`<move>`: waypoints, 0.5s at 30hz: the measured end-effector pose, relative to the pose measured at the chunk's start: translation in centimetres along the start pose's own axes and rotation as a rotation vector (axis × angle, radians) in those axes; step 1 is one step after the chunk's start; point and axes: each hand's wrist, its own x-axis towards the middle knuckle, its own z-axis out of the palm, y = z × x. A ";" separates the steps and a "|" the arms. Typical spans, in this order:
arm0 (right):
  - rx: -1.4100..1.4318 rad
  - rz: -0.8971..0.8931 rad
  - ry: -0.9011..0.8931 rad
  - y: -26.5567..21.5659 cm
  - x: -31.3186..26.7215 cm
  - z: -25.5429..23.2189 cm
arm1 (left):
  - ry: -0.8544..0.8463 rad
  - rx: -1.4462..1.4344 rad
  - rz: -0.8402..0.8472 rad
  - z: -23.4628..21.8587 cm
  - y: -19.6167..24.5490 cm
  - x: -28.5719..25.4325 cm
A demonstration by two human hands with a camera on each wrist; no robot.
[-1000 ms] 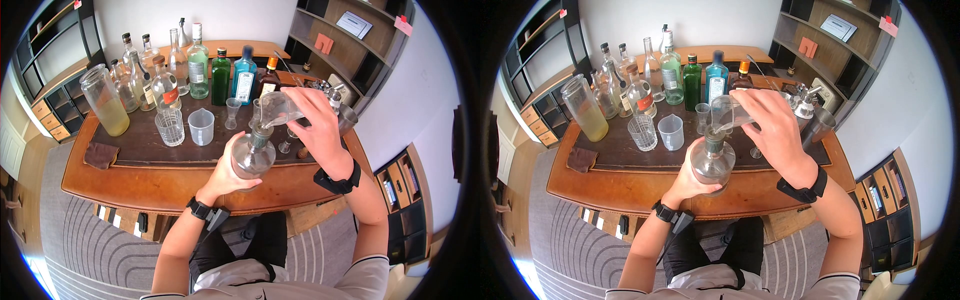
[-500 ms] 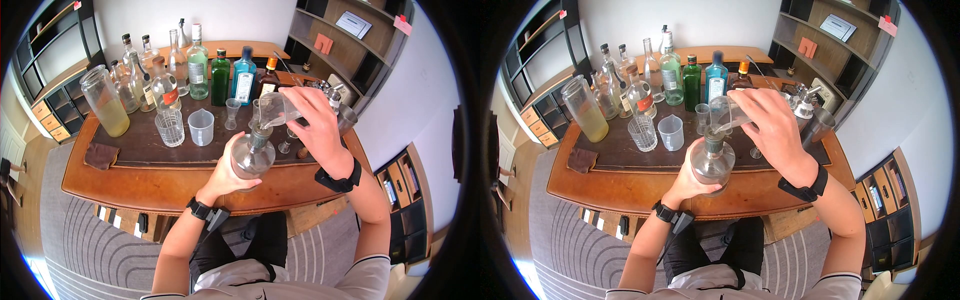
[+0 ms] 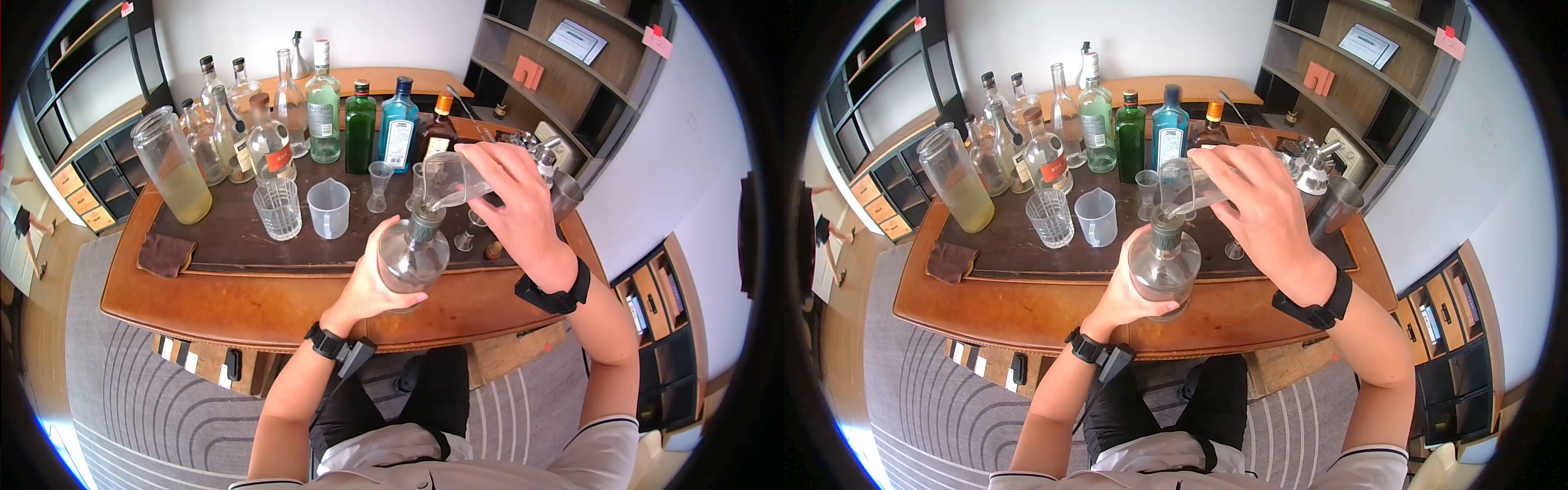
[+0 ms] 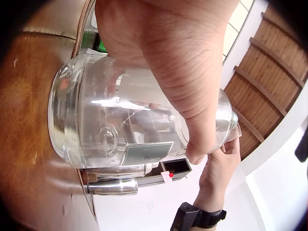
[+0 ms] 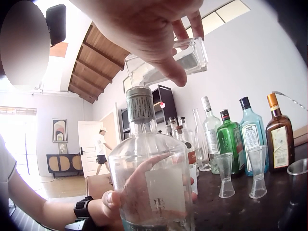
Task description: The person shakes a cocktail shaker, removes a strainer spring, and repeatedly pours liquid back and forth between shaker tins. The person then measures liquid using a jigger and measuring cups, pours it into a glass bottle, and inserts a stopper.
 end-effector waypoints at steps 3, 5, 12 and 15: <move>-0.008 -0.003 0.002 0.1 -0.1 0.1 | -0.003 -0.014 -0.030 0.0 0.1 0.0; -0.005 -0.002 -0.002 0.0 0.0 0.0 | -0.005 -0.038 -0.062 0.0 0.1 0.0; -0.021 -0.035 0.004 0.3 0.0 0.1 | -0.002 -0.028 -0.063 0.0 0.1 0.0; -0.024 -0.037 0.007 0.2 0.1 0.0 | 0.000 -0.026 -0.065 0.1 0.2 0.0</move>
